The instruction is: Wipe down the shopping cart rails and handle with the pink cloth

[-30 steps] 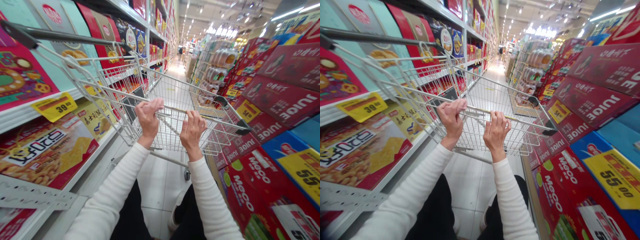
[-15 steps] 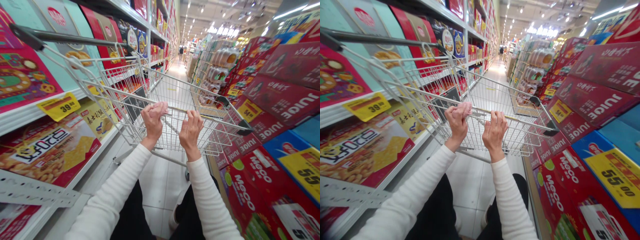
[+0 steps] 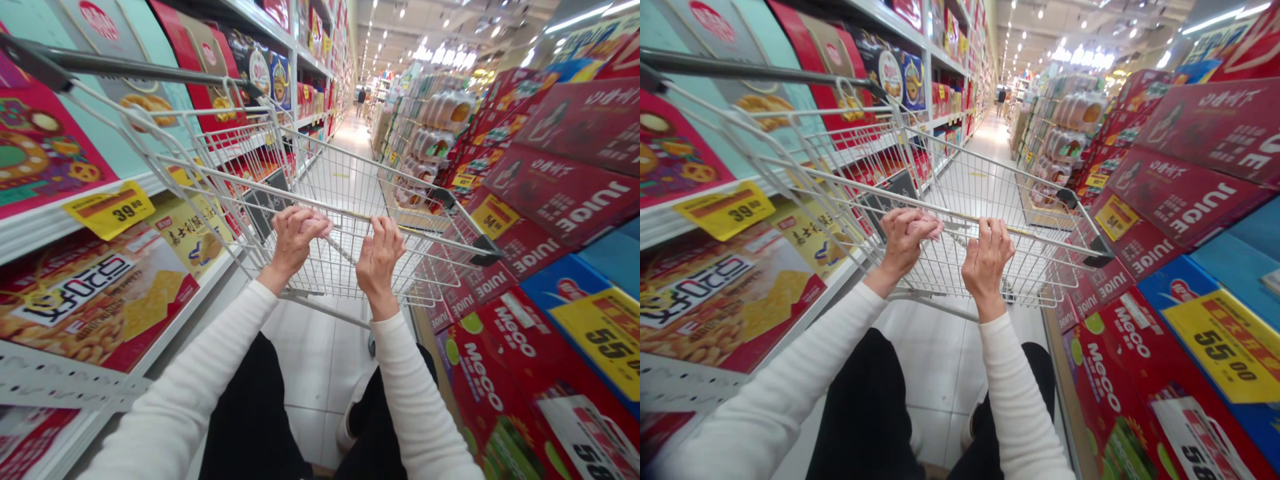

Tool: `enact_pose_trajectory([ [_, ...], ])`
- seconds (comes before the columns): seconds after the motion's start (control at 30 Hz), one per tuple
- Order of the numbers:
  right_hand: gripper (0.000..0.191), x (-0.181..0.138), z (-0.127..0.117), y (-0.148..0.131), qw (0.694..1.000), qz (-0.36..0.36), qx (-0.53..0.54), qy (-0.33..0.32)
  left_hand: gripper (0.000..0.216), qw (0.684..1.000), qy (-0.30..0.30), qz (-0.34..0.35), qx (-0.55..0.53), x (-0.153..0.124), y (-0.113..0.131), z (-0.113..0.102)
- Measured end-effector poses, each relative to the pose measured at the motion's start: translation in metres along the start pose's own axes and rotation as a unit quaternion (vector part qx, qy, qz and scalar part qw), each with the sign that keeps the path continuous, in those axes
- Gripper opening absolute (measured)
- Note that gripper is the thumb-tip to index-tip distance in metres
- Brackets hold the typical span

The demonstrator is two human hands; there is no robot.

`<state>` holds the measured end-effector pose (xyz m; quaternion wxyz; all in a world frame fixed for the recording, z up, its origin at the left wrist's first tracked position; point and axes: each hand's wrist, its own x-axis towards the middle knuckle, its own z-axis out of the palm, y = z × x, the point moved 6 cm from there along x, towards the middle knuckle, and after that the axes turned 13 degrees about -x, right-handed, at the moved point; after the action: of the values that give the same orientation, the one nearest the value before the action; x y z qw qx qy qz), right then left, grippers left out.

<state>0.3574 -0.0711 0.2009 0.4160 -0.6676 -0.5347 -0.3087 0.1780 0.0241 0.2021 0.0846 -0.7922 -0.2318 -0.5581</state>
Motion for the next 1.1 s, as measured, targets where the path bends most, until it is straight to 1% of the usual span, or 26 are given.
enact_pose_trajectory([
  [0.07,0.050,0.000,0.000,0.000,1.000,-0.006,0.000,-0.004,0.020,1.000,0.005,0.000,0.002,0.007,0.003,-0.005],
  [0.13,0.049,0.000,0.000,0.000,1.000,-0.004,0.005,-0.007,0.022,0.999,0.038,-0.025,0.004,0.015,0.004,-0.010],
  [0.2,0.049,-0.001,0.000,-0.001,1.000,0.005,0.011,-0.007,0.023,0.997,0.053,-0.049,0.006,0.016,0.011,-0.006],
  [0.27,0.049,-0.001,0.000,-0.002,1.000,0.014,0.012,-0.006,0.021,0.999,0.023,-0.037,0.007,0.006,0.027,0.010],
  [0.37,0.050,-0.001,-0.001,0.000,1.000,0.013,0.005,-0.013,0.020,0.998,-0.061,0.029,0.001,-0.024,0.052,0.040],
  [0.4,0.051,-0.001,-0.002,0.001,1.000,0.006,0.002,-0.016,0.021,0.995,-0.082,0.051,-0.005,-0.034,0.056,0.045],
  [0.43,0.051,-0.002,-0.002,0.002,1.000,-0.003,0.001,-0.020,0.022,0.994,-0.091,0.064,-0.012,-0.041,0.057,0.046],
  [0.47,0.051,-0.002,-0.003,0.003,1.000,-0.013,0.001,-0.022,0.022,0.995,-0.080,0.061,-0.015,-0.043,0.054,0.042],
  [0.5,0.051,-0.002,-0.003,0.003,0.999,-0.023,0.001,-0.022,0.023,0.998,-0.047,0.041,-0.014,-0.041,0.046,0.034],
  [0.57,0.051,-0.003,-0.004,0.004,0.999,-0.033,0.005,-0.017,0.024,0.997,0.067,-0.035,-0.001,-0.028,0.025,0.006],
  [0.6,0.051,-0.004,-0.004,0.003,0.999,-0.032,0.008,-0.011,0.024,0.989,0.131,-0.073,0.006,-0.020,0.015,-0.008],
  [0.63,0.051,-0.005,-0.005,0.002,1.000,-0.026,0.010,-0.004,0.025,0.979,0.179,-0.096,0.012,-0.012,0.009,-0.018],
  [0.67,0.051,-0.005,-0.005,0.001,1.000,-0.019,0.012,0.003,0.025,0.973,0.207,-0.100,0.014,-0.005,0.007,-0.023],
  [0.7,0.051,-0.006,-0.005,0.000,1.000,-0.011,0.013,0.007,0.025,0.971,0.219,-0.097,0.013,-0.001,0.008,-0.023],
  [0.73,0.052,-0.006,-0.005,-0.002,1.000,-0.005,0.014,0.009,0.025,0.973,0.215,-0.086,0.008,-0.001,0.011,-0.019],
  [0.77,0.052,-0.006,-0.005,-0.003,1.000,-0.001,0.014,0.010,0.024,0.977,0.200,-0.073,0.000,-0.005,0.017,-0.011],
  [0.83,0.053,-0.008,-0.005,-0.004,1.000,-0.001,0.013,0.008,0.021,0.987,0.149,-0.050,-0.021,-0.025,0.027,0.011],
  [0.9,0.054,-0.012,-0.004,-0.004,1.000,-0.010,0.010,0.002,0.018,0.996,0.081,-0.026,-0.034,-0.051,0.033,0.031],
  [0.93,0.054,-0.015,-0.002,-0.003,1.000,-0.016,0.008,-0.002,0.018,0.998,0.052,-0.013,-0.037,-0.061,0.034,0.037],
  [0.97,0.054,-0.019,0.000,-0.003,1.000,-0.022,0.007,-0.006,0.018,0.999,0.036,-0.007,-0.036,-0.067,0.032,0.038],
  [1.0,0.055,-0.024,0.002,-0.002,1.000,-0.026,0.006,-0.009,0.018,0.999,0.036,-0.010,-0.031,-0.069,0.028,0.035],
  [1.03,0.055,-0.030,0.005,-0.002,0.999,-0.029,0.006,-0.012,0.019,0.998,0.051,-0.023,-0.024,-0.066,0.022,0.029],
  [1.1,0.053,-0.044,0.012,-0.001,0.999,-0.027,0.004,-0.016,0.021,0.991,0.113,-0.071,-0.001,-0.052,0.010,0.011],
])
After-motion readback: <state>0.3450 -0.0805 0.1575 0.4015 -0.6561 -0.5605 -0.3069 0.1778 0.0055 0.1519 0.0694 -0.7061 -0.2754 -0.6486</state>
